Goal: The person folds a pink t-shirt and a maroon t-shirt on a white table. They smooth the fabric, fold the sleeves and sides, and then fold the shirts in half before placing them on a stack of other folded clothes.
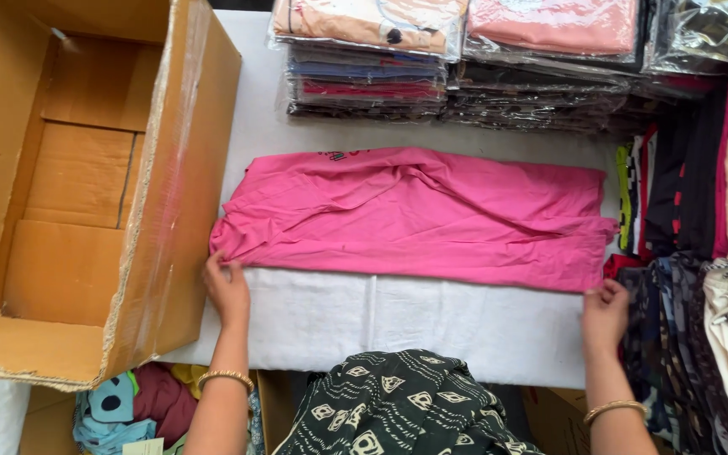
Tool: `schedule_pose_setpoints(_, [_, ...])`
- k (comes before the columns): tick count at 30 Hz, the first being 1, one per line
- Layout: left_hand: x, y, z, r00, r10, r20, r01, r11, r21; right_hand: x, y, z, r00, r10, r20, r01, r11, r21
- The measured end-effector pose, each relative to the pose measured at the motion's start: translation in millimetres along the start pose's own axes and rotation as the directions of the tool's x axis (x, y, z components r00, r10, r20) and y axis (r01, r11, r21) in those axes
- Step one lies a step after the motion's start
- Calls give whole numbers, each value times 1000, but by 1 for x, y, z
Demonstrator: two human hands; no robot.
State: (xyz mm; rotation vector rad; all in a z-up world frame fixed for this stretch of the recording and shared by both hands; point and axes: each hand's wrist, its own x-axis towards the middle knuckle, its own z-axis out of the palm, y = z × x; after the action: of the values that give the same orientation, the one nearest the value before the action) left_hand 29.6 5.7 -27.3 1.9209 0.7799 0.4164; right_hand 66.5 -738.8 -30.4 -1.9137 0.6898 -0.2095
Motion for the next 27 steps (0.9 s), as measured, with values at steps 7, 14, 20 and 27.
schedule_pose_setpoints(7, [10,-1,-8,939,335,77,-323,784,531,-6,-11,19,937,-349,-32,304,855,-420])
schedule_pose_setpoints(14, [32,38,-22,865,464,190,-490,703,515,23,-26,-1,934,-300,197,342,583,-737])
schedule_pose_setpoints(20, [15,84,-41,899,-18,438,-386,439,811,3,-40,-13,977,-140,161,197,304,-932])
schedule_pose_setpoints(27, [25,93,-28,967,158,200,-249,747,616,-65,-138,90,897,-172,408,442,362,-820])
